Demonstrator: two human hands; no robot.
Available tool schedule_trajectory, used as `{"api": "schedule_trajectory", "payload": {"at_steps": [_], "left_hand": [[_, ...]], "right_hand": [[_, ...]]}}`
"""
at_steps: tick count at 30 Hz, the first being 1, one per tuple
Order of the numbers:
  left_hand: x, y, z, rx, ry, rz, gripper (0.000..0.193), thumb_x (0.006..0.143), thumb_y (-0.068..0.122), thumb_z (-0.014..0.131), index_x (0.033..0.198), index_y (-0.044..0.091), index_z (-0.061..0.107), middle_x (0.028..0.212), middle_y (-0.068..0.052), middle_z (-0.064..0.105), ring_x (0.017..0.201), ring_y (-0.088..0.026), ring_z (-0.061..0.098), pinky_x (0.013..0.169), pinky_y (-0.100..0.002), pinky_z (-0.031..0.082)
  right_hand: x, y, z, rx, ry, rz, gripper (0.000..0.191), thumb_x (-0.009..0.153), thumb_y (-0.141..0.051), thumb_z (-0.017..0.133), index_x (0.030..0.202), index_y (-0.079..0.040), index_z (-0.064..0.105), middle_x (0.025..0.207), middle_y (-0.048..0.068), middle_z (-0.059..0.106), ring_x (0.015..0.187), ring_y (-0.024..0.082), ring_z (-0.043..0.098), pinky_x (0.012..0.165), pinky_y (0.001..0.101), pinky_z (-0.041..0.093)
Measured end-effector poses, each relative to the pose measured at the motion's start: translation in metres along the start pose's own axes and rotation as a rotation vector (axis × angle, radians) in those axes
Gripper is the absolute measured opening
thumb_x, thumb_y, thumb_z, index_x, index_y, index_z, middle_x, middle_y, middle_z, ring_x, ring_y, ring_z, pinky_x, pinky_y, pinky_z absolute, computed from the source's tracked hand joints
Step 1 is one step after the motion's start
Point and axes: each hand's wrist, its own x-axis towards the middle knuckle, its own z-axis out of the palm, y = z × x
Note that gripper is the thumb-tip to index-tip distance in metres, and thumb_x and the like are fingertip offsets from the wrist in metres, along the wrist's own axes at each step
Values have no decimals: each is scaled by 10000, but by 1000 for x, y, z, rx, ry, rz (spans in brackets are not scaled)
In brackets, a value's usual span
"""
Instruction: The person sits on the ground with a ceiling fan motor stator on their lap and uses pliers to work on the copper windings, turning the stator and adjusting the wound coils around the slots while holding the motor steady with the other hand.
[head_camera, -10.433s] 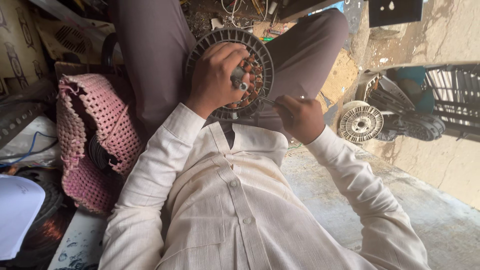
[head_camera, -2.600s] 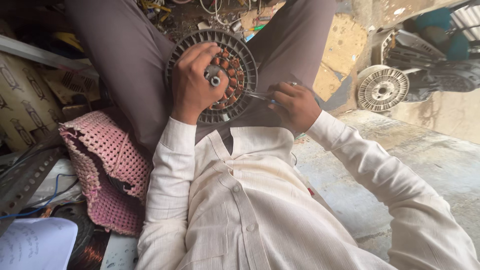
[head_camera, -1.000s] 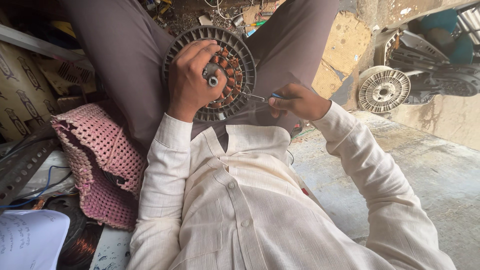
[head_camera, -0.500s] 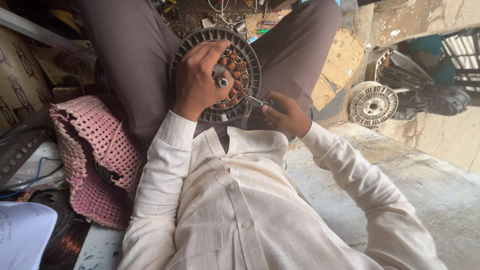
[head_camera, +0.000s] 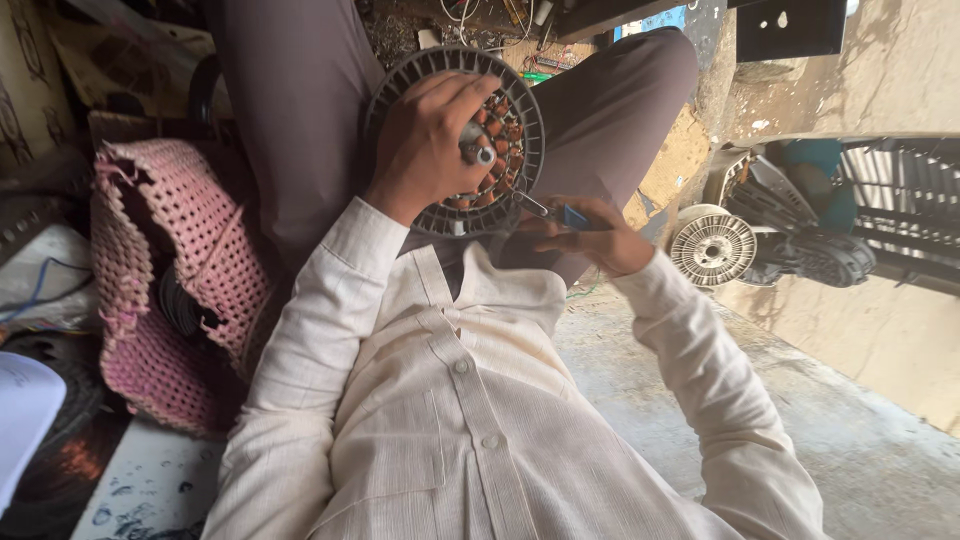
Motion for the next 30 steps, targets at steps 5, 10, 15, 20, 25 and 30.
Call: {"api": "schedule_trajectory", "payload": {"at_steps": [5,10,15,20,25,30], "left_hand": [[-1,-1,0,15,46,22,669,638,119,869,1262,17,651,1173,-148,706,1095,-340,676,980,-415,540],[-1,2,-3,6,66,8,664,654,168,906,1251,19,657,1181,-141,711,1089,-314,681,978,-410,537],[1,6,-6,20,116,34,672,635,219,923,1229,37,666,1122,-120,720,1076,-316,686,976,-421,533],[3,9,-9,13,113,18,640,658,186,901,1238,50,666,1111,-105,727,1035,-299,699,927,-402,552],[3,10,-13,12,95,5,646,626,176,900,1213,37,667,1039,-105,721,977,-311,695,887,-410,555],[2,8,-8,-13,107,-1,635,619,161,878,1206,39,668,1037,-92,725,971,-308,696,868,-408,556]], "right_hand": [[20,15,17,495,-100,140,667,583,20,607,1249,-17,592,1230,141,493,1429,395,429,1233,564,308],[33,10,36,673,-363,32,602,533,-94,609,1132,-34,596,1454,237,575,1536,440,397,1342,583,185],[36,7,48,579,-436,25,582,515,-105,622,1096,-86,603,1419,253,591,1505,461,384,1315,592,188],[36,3,48,609,-473,40,623,584,-125,648,1205,-97,605,1338,198,597,1384,385,489,1237,528,320],[32,-6,37,388,-364,128,919,594,-148,669,1497,-107,507,1449,283,524,1269,331,531,1042,390,420],[28,-12,33,366,-319,108,973,615,-111,678,1552,-137,413,1428,259,517,1288,369,542,1093,485,465]]}}
